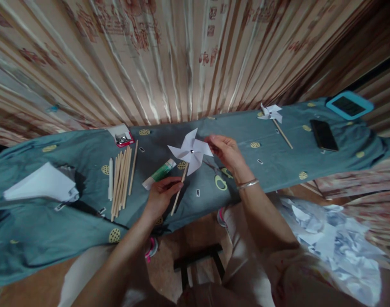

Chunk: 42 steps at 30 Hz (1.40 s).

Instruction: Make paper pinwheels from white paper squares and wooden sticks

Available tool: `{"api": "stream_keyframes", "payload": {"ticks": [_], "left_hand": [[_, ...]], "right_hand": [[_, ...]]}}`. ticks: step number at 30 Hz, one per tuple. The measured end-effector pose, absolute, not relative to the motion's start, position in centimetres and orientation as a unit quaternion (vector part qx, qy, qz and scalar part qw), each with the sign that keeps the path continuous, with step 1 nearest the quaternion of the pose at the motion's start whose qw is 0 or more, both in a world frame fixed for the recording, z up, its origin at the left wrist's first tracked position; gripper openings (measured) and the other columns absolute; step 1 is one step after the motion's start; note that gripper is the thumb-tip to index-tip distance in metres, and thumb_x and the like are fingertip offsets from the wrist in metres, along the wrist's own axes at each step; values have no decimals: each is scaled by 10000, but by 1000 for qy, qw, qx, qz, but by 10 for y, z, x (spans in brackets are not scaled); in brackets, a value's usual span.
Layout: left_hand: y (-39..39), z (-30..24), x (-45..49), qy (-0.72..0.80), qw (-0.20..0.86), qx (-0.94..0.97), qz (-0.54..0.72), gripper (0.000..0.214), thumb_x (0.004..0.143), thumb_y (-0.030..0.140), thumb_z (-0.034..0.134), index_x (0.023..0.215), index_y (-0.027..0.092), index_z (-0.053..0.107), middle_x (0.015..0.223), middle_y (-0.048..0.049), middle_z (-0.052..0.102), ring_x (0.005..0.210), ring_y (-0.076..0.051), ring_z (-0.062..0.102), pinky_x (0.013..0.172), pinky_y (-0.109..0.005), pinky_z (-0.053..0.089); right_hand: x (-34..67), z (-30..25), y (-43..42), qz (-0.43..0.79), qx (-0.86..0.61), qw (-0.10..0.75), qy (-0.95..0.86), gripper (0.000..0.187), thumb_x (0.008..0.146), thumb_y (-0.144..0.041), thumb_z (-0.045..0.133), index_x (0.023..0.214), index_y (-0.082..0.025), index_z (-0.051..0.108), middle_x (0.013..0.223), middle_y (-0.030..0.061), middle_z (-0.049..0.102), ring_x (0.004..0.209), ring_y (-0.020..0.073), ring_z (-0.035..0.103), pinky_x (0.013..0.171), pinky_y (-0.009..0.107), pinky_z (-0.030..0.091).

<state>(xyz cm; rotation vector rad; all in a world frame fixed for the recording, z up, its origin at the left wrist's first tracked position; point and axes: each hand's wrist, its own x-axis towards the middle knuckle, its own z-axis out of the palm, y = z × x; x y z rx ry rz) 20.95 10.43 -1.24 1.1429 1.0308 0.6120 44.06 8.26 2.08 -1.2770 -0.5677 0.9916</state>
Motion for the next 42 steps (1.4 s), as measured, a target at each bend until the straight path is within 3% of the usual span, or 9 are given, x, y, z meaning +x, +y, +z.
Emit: {"api": "stream_keyframes", "payload": {"ticks": [4, 13, 21, 26, 42], "left_hand": [[103, -13, 209, 452, 679, 516, 262, 389, 531, 472, 884, 788, 197, 788, 796, -45, 756, 732, -194, 662, 709, -308, 530], [105, -12, 209, 452, 682, 501, 282, 364, 518, 435, 892, 778, 200, 793, 799, -39, 760, 749, -182, 654, 738, -299, 526], [107, -13, 208, 457, 674, 500, 295, 359, 533, 425, 897, 786, 192, 791, 767, -32, 743, 706, -167, 644, 702, -282, 517], [108, -13, 208, 460, 667, 498, 309, 377, 517, 443, 897, 779, 191, 795, 778, -44, 745, 714, -187, 661, 709, -308, 536], [110, -10, 207, 464, 655, 507, 316, 398, 518, 462, 891, 788, 185, 798, 757, -44, 741, 678, -173, 640, 669, -298, 521]], "right_hand": [[434, 20, 84, 459, -564, 636, -260, 459, 542, -575, 873, 550, -195, 615, 486, -58, 523, 467, 68, 408, 458, 226, 315], [431, 21, 85, 478, -548, 631, -269, 502, 502, -558, 899, 491, -190, 558, 445, -70, 458, 439, 46, 320, 438, 221, 241], [425, 24, 84, 502, -540, 626, -255, 461, 446, -539, 916, 514, -191, 623, 481, -50, 531, 440, 57, 381, 424, 222, 298], [424, 21, 84, 502, -544, 618, -265, 438, 496, -530, 898, 531, -179, 638, 500, -43, 553, 463, 56, 443, 457, 208, 359], [417, 21, 85, 519, -543, 607, -260, 465, 461, -548, 899, 501, -178, 619, 481, -45, 549, 456, 50, 439, 454, 204, 333]]}}
